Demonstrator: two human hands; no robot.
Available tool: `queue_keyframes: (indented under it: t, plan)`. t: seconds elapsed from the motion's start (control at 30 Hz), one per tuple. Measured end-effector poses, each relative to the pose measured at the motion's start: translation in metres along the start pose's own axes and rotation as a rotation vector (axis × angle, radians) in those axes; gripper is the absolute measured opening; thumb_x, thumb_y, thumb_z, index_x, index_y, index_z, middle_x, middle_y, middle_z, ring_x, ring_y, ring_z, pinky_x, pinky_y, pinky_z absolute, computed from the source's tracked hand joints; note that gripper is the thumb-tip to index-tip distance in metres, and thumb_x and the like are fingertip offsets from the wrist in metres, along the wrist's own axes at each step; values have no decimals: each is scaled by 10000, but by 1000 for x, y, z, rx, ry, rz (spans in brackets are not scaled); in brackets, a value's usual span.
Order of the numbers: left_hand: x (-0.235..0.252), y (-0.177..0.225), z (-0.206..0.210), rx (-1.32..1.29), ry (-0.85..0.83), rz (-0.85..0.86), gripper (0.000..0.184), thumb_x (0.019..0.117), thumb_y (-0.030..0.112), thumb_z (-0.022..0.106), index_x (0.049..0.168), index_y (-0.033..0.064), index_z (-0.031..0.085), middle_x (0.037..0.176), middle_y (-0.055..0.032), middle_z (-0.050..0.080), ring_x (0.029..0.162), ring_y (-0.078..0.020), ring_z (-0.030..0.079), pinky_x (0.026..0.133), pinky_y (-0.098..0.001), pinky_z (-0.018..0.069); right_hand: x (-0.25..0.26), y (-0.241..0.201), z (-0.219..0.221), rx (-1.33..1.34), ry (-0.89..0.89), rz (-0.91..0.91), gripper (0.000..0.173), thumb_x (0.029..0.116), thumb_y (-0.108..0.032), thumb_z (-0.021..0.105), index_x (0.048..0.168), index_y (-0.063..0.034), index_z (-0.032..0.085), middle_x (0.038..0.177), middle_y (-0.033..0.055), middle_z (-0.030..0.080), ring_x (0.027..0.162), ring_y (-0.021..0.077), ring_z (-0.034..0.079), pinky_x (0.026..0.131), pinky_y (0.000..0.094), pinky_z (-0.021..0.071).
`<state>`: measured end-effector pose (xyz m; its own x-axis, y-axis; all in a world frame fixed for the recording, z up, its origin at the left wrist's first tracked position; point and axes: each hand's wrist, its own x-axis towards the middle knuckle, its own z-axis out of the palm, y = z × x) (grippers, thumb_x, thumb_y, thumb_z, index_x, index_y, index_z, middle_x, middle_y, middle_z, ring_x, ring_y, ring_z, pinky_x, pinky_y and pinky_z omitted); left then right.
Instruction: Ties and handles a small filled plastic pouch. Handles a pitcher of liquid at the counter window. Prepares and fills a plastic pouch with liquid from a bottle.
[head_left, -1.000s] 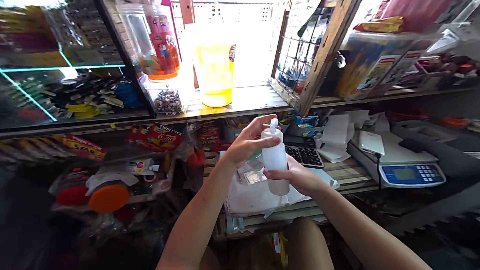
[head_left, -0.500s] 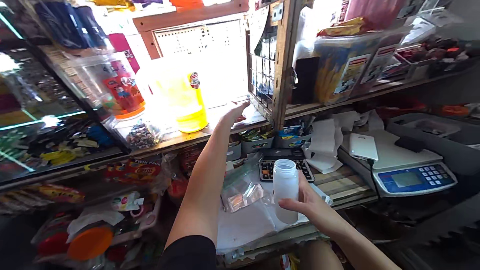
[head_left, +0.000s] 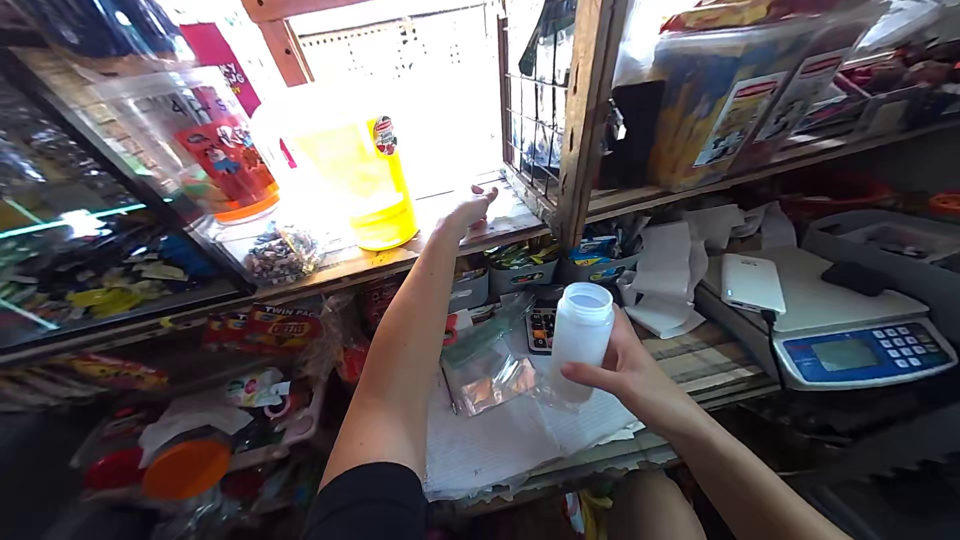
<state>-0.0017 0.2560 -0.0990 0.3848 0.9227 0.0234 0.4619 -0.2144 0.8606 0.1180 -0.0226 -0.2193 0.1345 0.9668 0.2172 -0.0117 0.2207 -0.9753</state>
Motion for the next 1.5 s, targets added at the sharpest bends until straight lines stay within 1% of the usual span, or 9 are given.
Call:
queue_keyframes:
  t: [0.2, 0.37, 0.5, 0.63, 0.83, 1.0, 1.23, 1.37, 1.5]
  plan:
    - [-7, -12, -7, -52, -7, 65, 506, 1099, 353, 470, 1456, -4, 454, 1343, -257, 577, 1094, -305, 645, 952, -443, 524, 32, -22, 23, 34, 23, -36, 874, 746, -156, 803, 1455, -86, 297, 1188, 87, 658, 1040, 164, 709, 867, 322, 624]
    - [-58, -16, -33, 79, 100, 292, 449, 1079, 296, 522, 1426, 13, 532, 1339, -212, 625, 1134, -294, 671, 975, -475, 537, 86, -38, 41, -184, 122, -287, 798, 815, -351, 796, 1436, -137, 342, 1151, 79, 654, 945, 175, 717, 764, 389, 633]
    - [-131, -21, -67, 187, 547, 757, 331, 1043, 188, 561, 1313, 4, 614, 1229, -171, 664, 1085, -217, 670, 887, -369, 569, 154, -48, 69, -240, 161, -478, 760, 858, -354, 781, 1415, -19, 386, 1258, 159, 589, 1048, 195, 677, 848, 394, 611]
    - [-166, -25, -123, 295, 1067, 910, 403, 985, 157, 598, 1335, -41, 558, 1310, -228, 578, 1195, -275, 552, 988, -377, 468, 215, -44, 96, -324, 193, -543, 724, 898, -368, 767, 1394, 62, 462, 1355, 252, 547, 1225, 307, 594, 977, 456, 540]
    - [-159, -31, -163, 192, 918, 493, 705, 1009, 265, 598, 1557, -50, 285, 1512, -274, 430, 1374, -308, 469, 1126, -403, 407, 251, -17, 111, -413, 201, -500, 716, 920, -367, 744, 1412, 76, 473, 1365, 289, 550, 1217, 381, 589, 988, 516, 509]
    - [-132, -29, -175, 161, 868, 377, 515, 1020, 391, 606, 1323, -24, 578, 1237, -199, 631, 1138, -239, 619, 1001, -404, 488, 253, -5, 111, -342, 187, -530, 742, 943, -400, 717, 1448, 41, 399, 1416, 262, 531, 1266, 351, 580, 1013, 499, 511]
    - [-120, -5, -177, 555, 1076, 422, 606, 1002, 379, 610, 1354, -104, 506, 1332, -327, 520, 1223, -404, 538, 1038, -470, 438, 252, -2, 102, -350, 153, -507, 695, 972, -435, 662, 1426, 43, 442, 1421, 256, 517, 1292, 322, 562, 1043, 457, 500]
    - [-121, 3, -179, 587, 1025, 283, 621, 1038, 393, 558, 1417, -94, 485, 1380, -320, 535, 1297, -415, 533, 1098, -501, 412, 250, -4, 100, -345, 148, -485, 683, 981, -441, 644, 1416, 54, 462, 1437, 262, 500, 1292, 332, 559, 1043, 464, 502]
    - [-116, 2, -182, 482, 1001, 204, 599, 1053, 438, 530, 1276, -118, 552, 1116, -308, 635, 1095, -414, 620, 972, -556, 458, 244, 2, 101, -342, 161, -495, 658, 997, -461, 632, 1413, 18, 458, 1422, 235, 516, 1273, 328, 572, 1018, 511, 504]
